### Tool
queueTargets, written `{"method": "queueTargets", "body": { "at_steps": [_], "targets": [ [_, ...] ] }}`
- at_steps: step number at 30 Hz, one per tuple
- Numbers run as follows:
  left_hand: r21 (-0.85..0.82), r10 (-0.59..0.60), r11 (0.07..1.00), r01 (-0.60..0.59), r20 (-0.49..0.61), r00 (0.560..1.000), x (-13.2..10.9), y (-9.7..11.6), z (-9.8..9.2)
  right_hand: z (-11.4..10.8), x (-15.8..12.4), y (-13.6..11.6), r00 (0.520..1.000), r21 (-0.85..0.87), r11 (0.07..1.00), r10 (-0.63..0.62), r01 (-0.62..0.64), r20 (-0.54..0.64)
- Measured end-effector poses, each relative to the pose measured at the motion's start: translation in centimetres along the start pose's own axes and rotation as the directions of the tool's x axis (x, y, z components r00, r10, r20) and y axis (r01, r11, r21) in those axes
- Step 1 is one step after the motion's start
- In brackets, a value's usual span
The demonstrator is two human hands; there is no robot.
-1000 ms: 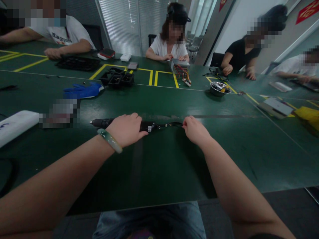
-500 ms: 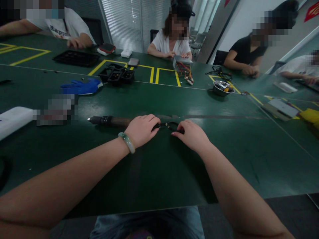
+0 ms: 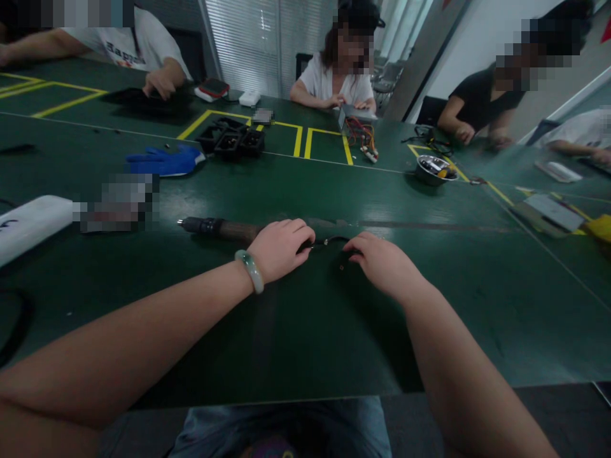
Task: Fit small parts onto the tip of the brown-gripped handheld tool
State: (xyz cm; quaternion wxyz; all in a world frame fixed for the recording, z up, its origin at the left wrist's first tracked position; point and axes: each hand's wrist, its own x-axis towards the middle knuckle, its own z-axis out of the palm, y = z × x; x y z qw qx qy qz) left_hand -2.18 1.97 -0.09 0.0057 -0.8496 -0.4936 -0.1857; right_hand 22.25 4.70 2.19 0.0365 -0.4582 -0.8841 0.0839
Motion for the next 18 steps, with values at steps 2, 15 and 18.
{"method": "queueTargets", "body": {
  "at_steps": [2,15,18],
  "targets": [
    [-0.014,0.015,1.0,-0.015,-0.004,1.0,-0.1,0.3,0.1,0.1,0.1,0.2,1.0,-0.011,1.0,0.002,-0.002,0.024],
    [-0.065,0.095,0.993,-0.095,0.007,0.995,0.1,0.3,0.3,1.8,0.9,-2.8,0.996,0.043,0.999,0.005,-0.001,-0.091],
    [-0.066,0.103,0.992,-0.103,-0.004,0.995,0.1,0.3,0.3,2.1,1.0,-2.9,0.995,0.033,0.999,-0.005,0.009,-0.103]
  ]
}}
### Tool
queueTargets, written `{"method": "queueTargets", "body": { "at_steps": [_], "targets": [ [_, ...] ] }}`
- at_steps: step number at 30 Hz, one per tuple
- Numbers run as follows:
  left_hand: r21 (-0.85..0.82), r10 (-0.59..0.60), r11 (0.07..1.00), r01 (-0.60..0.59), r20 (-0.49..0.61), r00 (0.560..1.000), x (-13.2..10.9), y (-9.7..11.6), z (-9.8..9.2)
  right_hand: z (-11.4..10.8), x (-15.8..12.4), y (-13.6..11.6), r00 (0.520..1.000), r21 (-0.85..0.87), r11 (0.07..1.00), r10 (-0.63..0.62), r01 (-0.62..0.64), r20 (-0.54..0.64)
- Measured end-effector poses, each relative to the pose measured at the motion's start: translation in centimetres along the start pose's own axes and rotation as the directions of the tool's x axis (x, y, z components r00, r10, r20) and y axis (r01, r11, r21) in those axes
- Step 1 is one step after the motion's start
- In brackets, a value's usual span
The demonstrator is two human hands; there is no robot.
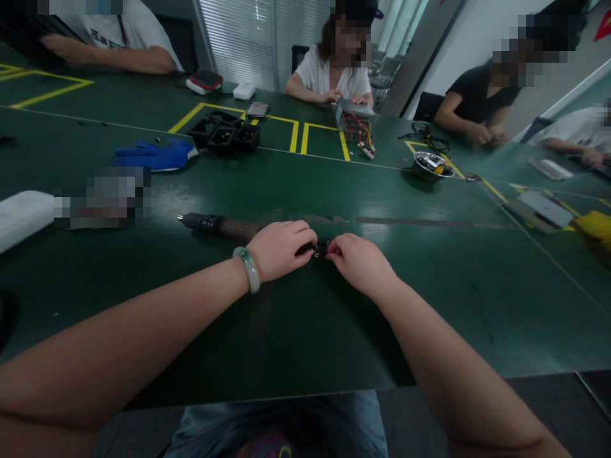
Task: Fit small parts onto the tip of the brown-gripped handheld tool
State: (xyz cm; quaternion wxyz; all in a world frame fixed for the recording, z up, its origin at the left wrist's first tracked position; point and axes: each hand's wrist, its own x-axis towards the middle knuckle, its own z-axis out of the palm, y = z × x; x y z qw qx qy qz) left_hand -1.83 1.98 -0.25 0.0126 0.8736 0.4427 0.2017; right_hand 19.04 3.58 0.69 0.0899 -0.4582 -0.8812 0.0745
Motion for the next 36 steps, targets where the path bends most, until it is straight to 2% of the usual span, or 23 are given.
{"method": "queueTargets", "body": {
  "at_steps": [10,16,24,36],
  "targets": [
    [0.004,0.009,1.0,-0.009,-0.007,1.0,0.1,-0.1,0.1,0.2,-0.1,-0.1,0.998,0.098,0.993,0.063,-0.064,0.011],
    [-0.002,0.025,1.0,-0.025,0.005,1.0,0.0,-0.3,0.0,0.2,0.0,-0.2,0.999,0.063,0.998,0.006,-0.004,-0.043],
    [-0.013,0.041,0.999,-0.041,0.005,0.999,0.0,-0.6,0.2,0.5,0.3,-0.3,0.994,-0.025,0.995,-0.098,0.097,-0.053],
    [-0.039,0.07,0.997,-0.07,0.013,0.997,0.0,-0.7,0.2,1.1,0.5,0.2,0.986,0.108,0.986,-0.11,0.123,-0.123]
  ]
}}
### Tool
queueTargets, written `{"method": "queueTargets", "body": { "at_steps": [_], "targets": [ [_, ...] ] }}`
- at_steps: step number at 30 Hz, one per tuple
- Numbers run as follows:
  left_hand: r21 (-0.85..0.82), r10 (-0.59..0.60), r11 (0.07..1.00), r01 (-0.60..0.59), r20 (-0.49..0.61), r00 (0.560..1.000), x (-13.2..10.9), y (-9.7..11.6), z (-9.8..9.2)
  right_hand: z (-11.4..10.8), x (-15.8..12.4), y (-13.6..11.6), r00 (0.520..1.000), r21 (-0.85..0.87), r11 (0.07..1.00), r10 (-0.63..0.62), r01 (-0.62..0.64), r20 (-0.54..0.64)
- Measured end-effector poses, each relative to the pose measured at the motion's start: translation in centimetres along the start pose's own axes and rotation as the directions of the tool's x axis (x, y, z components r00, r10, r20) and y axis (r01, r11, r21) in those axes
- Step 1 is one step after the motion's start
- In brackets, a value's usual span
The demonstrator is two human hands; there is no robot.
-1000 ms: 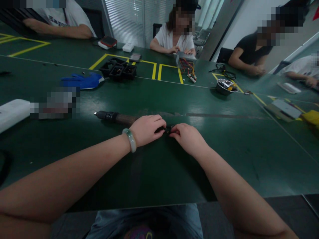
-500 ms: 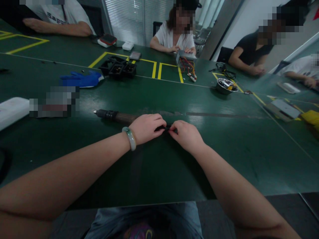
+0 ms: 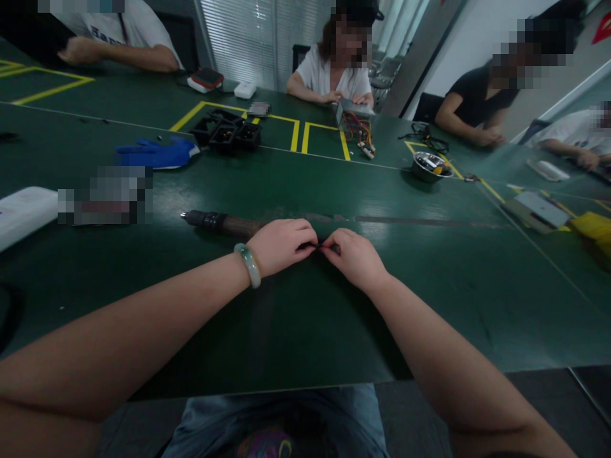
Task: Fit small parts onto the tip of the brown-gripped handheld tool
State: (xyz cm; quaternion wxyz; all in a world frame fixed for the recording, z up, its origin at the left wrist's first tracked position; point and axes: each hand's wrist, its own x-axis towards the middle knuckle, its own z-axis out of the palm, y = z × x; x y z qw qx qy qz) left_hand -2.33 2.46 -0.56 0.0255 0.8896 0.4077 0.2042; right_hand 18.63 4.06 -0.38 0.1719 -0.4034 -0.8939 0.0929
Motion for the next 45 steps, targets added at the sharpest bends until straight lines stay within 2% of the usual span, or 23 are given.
{"method": "queueTargets", "body": {
  "at_steps": [8,11,16,25,28,30,32,34,35,37,40,45],
  "targets": [
    [0.018,-0.011,1.0,0.011,0.003,1.0,0.1,0.1,0.0,0.5,0.0,0.2,0.995,0.131,0.991,-0.005,0.019,-0.101],
    [0.022,-0.009,1.0,0.009,0.008,1.0,0.1,0.0,0.0,0.5,0.1,0.3,0.997,0.156,0.987,-0.023,0.033,-0.068],
    [0.023,-0.009,1.0,0.009,0.004,1.0,0.1,0.1,0.0,0.6,0.3,0.3,0.999,0.128,0.991,0.039,-0.035,-0.03],
    [0.002,-0.032,0.999,0.032,-0.029,0.999,-0.1,0.3,0.0,0.4,0.5,0.2,0.998,0.178,0.983,0.052,-0.043,-0.046],
    [0.01,0.013,1.0,-0.012,-0.092,0.996,-0.1,1.1,-0.5,0.4,0.5,0.2,0.997,0.177,0.983,0.058,-0.049,-0.042],
    [0.008,0.092,0.996,-0.092,-0.105,0.99,-0.3,1.8,-0.9,0.5,0.6,0.3,0.998,0.197,0.979,0.051,-0.043,-0.036],
    [-0.019,0.206,0.978,-0.207,-0.045,0.977,-0.6,2.5,-1.1,0.5,0.6,0.4,0.998,0.217,0.975,0.049,-0.042,-0.03],
    [-0.093,0.328,0.943,-0.321,0.073,0.942,-0.9,2.8,-1.1,0.4,0.5,0.6,0.998,0.224,0.973,0.059,-0.052,-0.028],
    [-0.144,0.359,0.929,-0.341,0.131,0.924,-1.0,2.9,-1.1,0.3,0.5,0.8,0.997,0.224,0.973,0.069,-0.06,-0.03],
    [-0.232,0.332,0.931,-0.282,0.214,0.919,-1.2,2.7,-1.0,0.0,0.5,1.5,0.994,0.218,0.972,0.099,-0.09,-0.034],
    [-0.269,0.279,0.941,-0.205,0.273,0.921,-1.2,2.1,-1.1,-1.0,0.5,3.4,0.982,0.192,0.966,0.184,-0.173,-0.044],
    [-0.263,0.261,0.947,-0.182,0.306,0.916,-1.1,1.7,-1.4,-4.4,-1.9,9.3,0.944,0.04,0.944,0.328,-0.327,-0.038]
  ]
}}
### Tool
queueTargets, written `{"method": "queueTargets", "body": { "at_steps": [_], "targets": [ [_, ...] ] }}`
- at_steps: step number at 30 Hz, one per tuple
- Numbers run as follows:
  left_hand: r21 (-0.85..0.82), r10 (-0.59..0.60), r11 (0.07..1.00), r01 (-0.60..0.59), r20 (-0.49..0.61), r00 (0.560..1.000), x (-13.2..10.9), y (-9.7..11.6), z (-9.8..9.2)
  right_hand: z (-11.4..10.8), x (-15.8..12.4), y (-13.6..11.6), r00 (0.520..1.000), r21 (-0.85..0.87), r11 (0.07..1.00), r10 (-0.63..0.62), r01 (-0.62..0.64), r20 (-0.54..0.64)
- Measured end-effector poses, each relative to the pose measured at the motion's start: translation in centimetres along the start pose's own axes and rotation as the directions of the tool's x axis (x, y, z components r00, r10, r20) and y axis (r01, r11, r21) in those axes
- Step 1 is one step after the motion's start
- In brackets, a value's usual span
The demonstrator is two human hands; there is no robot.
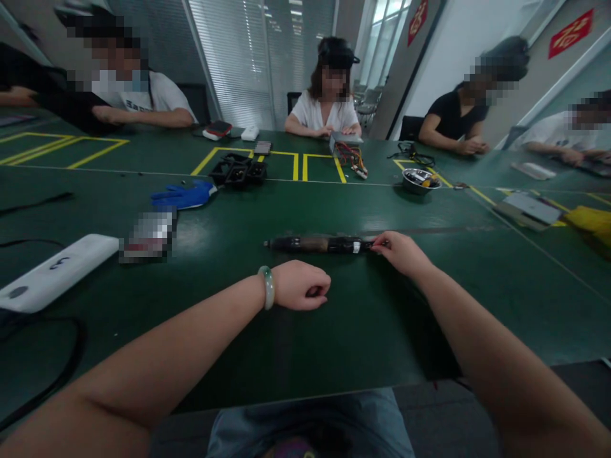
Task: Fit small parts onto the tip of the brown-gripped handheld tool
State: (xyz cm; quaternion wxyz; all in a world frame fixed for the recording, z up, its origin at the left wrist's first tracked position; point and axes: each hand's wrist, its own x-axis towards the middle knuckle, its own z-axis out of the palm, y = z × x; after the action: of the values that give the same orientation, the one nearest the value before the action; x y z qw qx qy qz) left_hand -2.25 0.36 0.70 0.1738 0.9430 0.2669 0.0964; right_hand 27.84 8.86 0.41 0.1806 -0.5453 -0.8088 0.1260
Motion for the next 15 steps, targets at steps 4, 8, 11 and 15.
{"method": "queueTargets", "body": {
  "at_steps": [4,8,11,15],
  "targets": [
    [0.012,0.003,1.0,-0.003,0.004,1.0,0.1,0.1,0.1,-4.3,-3.2,7.6,0.963,-0.169,0.948,0.265,-0.269,-0.051],
    [0.018,0.0,1.0,0.0,-0.001,1.0,0.1,0.1,0.3,-8.5,-8.9,16.1,0.829,-0.177,0.81,0.542,-0.558,-0.136],
    [0.017,-0.001,1.0,0.001,-0.003,1.0,0.1,0.0,0.3,-10.7,-13.2,21.9,0.689,-0.183,0.664,0.686,-0.725,-0.235],
    [0.014,-0.011,1.0,0.011,0.002,1.0,0.2,0.0,0.3,-12.1,-16.8,26.1,0.676,-0.175,0.653,0.707,-0.737,-0.209]
  ]
}}
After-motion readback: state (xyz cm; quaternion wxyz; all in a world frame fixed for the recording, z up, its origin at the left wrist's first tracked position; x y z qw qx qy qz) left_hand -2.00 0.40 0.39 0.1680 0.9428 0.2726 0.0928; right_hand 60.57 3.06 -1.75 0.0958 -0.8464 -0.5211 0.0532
